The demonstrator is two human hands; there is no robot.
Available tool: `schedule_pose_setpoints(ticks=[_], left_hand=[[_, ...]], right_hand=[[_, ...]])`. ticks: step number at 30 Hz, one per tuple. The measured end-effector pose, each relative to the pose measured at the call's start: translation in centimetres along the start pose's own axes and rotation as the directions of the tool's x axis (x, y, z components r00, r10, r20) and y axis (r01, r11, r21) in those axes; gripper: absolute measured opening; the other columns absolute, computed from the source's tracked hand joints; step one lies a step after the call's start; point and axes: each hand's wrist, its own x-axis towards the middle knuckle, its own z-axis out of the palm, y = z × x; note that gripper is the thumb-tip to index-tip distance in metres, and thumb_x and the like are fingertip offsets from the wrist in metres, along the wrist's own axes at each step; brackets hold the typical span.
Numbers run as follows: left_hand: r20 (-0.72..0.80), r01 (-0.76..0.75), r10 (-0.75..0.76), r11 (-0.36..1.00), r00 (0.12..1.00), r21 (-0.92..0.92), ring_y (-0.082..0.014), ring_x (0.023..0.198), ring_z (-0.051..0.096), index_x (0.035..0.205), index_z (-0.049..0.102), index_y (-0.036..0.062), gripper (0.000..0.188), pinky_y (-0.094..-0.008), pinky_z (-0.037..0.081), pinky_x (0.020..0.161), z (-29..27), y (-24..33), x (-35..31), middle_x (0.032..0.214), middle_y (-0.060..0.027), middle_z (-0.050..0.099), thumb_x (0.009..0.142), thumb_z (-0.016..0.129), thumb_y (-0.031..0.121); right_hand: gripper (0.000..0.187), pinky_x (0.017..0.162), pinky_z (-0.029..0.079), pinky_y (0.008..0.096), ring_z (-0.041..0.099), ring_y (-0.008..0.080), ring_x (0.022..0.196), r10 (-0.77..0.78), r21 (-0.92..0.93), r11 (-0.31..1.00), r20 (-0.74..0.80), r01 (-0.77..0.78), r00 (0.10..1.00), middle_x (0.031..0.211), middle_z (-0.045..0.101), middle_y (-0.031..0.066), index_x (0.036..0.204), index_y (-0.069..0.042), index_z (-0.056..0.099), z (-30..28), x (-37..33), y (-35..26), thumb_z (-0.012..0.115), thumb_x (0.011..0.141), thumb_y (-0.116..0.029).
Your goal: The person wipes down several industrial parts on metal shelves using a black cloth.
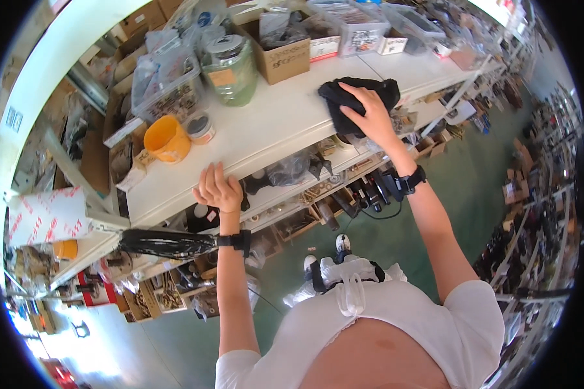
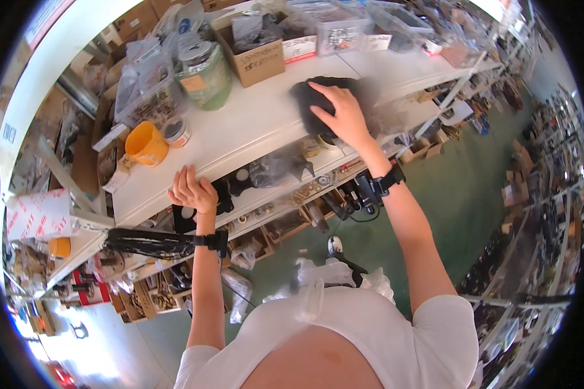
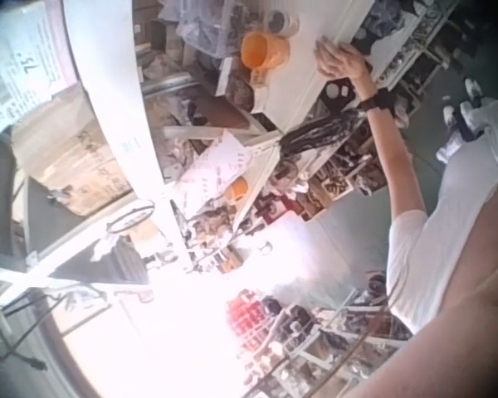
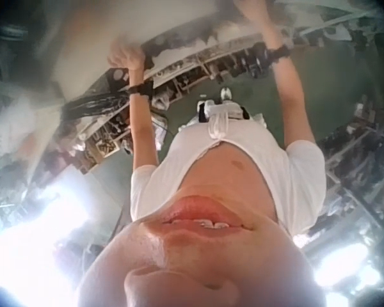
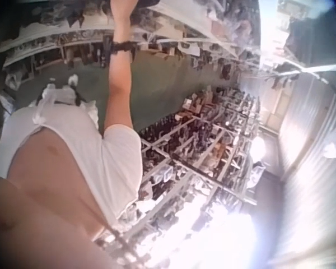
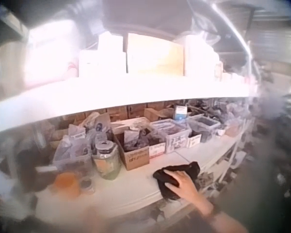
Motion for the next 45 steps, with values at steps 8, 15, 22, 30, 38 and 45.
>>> schedule_pose_setpoints(ticks=[8,15,22,30,38,45], left_hand=[[0.103,0.079,-0.076,0.996,0.992,-0.030,-0.0223,0.109,0.042,0.108,0.052,0.0094,0.027,-0.0425,0.011,0.099,-0.9,0.5,0.4,0.109,-0.0039,0.051,0.087,0.040,0.022],[0.347,0.152,0.014,0.882,0.938,-0.445,-0.0290,0.109,0.042,0.116,0.046,0.0033,0.044,-0.0507,0.021,0.098,-3.1,8.1,3.6,0.112,-0.0121,0.048,0.075,0.059,0.013],[0.476,0.011,0.335,0.809,0.813,-0.588,-0.0304,0.109,0.039,0.115,0.047,0.0054,0.051,-0.0423,0.029,0.095,-0.8,19.5,10.7,0.115,-0.0104,0.045,0.070,0.066,0.020],[0.680,0.608,-0.111,0.568,0.724,-0.555,-0.0177,0.076,0.054,0.088,0.054,0.0043,0.017,-0.0298,0.043,0.069,1.7,16.6,13.6,0.082,-0.0050,0.055,0.077,0.062,0.014],[0.711,0.803,-0.377,0.212,0.593,-0.557,-0.0037,0.057,0.043,0.091,0.045,0.0033,0.016,-0.0186,0.043,0.045,-0.8,10.2,18.5,0.070,0.0014,0.046,0.083,0.056,0.012],[0.726,0.829,-0.403,0.321,0.557,-0.459,-0.0056,0.057,0.045,0.094,0.045,0.0030,0.018,-0.0194,0.043,0.043,-1.4,6.9,18.7,0.073,-0.0014,0.048,0.083,0.056,0.012]], right_hand=[[0.060,0.094,0.029,0.0369,0.041,0.0276,0.109,0.151,0.070,0.987,-0.147,-0.142,0.978,0.117,0.048,0.0115,0.128,-0.008,0.034,-1.8,-2.8,1.7,0.061,0.077,-0.026],[0.046,0.089,0.034,0.0365,0.045,0.0284,0.100,0.159,-0.115,0.976,-0.191,-0.183,0.969,0.110,0.051,0.0099,0.119,-0.013,0.046,-3.8,-4.4,6.3,0.061,0.075,-0.021],[0.044,0.090,0.032,0.0379,0.044,0.0272,0.100,-0.129,-0.243,0.966,-0.155,0.088,0.979,0.102,0.051,0.0066,0.106,-0.014,0.055,-4.3,-3.4,5.7,0.066,0.063,-0.012],[0.017,0.070,0.042,0.0311,0.052,0.0278,0.077,0.092,0.160,0.986,-0.311,-0.043,0.946,0.085,0.056,0.0130,0.092,-0.001,0.058,-7.2,0.0,10.4,0.052,0.076,-0.004],[0.017,0.060,0.040,0.0220,0.051,0.0110,0.066,0.042,0.356,0.930,-0.349,0.091,0.936,0.077,0.057,0.0066,0.095,0.000,0.058,-10.6,4.9,10.1,0.055,0.080,-0.010],[0.023,0.037,0.034,0.0202,0.043,0.0058,0.038,0.206,0.488,0.862,-0.081,-0.141,0.975,0.049,0.049,0.0003,0.100,-0.004,0.058,-11.3,6.3,8.8,0.053,0.084,-0.019]])
